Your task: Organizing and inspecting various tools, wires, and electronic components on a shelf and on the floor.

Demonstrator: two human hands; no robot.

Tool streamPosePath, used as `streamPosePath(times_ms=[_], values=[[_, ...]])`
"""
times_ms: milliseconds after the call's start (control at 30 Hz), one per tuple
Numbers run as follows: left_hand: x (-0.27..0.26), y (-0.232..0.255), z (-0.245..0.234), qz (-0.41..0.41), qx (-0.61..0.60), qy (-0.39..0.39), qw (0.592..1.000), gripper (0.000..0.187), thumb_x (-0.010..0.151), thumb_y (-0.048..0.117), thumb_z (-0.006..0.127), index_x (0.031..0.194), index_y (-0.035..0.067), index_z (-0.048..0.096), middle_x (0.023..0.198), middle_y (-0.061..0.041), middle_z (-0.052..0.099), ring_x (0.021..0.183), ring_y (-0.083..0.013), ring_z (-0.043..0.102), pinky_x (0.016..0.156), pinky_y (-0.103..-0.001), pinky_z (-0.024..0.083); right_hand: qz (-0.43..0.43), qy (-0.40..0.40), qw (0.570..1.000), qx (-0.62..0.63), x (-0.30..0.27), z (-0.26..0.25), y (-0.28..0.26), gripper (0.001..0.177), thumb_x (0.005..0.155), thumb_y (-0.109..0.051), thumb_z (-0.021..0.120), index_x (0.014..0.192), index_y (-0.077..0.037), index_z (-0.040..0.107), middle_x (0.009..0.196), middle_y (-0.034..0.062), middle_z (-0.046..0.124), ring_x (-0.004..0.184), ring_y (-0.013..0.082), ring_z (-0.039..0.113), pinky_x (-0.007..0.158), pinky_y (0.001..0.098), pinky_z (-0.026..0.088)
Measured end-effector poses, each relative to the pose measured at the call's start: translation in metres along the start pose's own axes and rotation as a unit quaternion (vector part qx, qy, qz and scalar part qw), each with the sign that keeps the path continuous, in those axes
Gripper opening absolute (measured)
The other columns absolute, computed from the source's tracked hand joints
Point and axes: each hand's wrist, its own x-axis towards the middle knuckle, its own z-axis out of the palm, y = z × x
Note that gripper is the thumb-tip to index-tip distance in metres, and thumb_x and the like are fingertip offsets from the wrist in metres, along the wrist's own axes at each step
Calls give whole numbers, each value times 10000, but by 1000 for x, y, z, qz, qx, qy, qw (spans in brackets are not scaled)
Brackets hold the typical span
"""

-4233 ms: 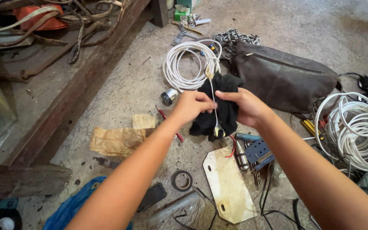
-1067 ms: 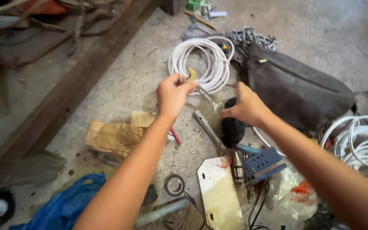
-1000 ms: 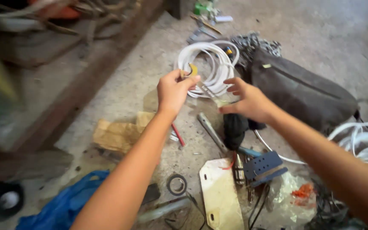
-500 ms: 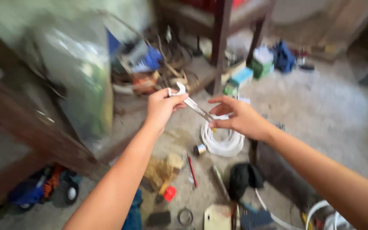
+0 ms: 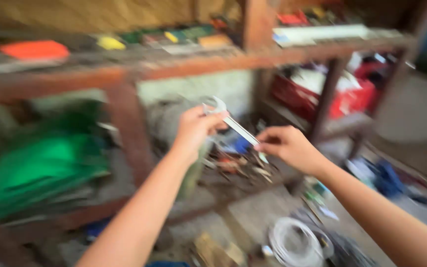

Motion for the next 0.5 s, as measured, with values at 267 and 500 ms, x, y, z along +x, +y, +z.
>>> streamPosePath(times_ms=[267, 500], values=[[-29, 106, -65, -70, 131, 27, 989, 240, 878, 326, 761, 1000, 119, 749, 950, 6, 760, 894, -86, 730, 701, -238, 517, -95, 88, 989, -78, 35, 20, -91, 179, 826, -167, 766, 937, -30, 733, 762, 67, 685, 628, 135, 619, 597, 316, 506], [-37, 136, -140, -9, 180, -21, 983, 293, 833, 330, 791, 983, 86, 728, 939, 6, 755, 858, -97, 749, 648, -240, 474, -267, 111, 945, -156, 60, 26, -169, 183, 876, -150, 717, 934, 0, 630, 917, 138, 624, 779, 296, 646, 639, 380, 527]])
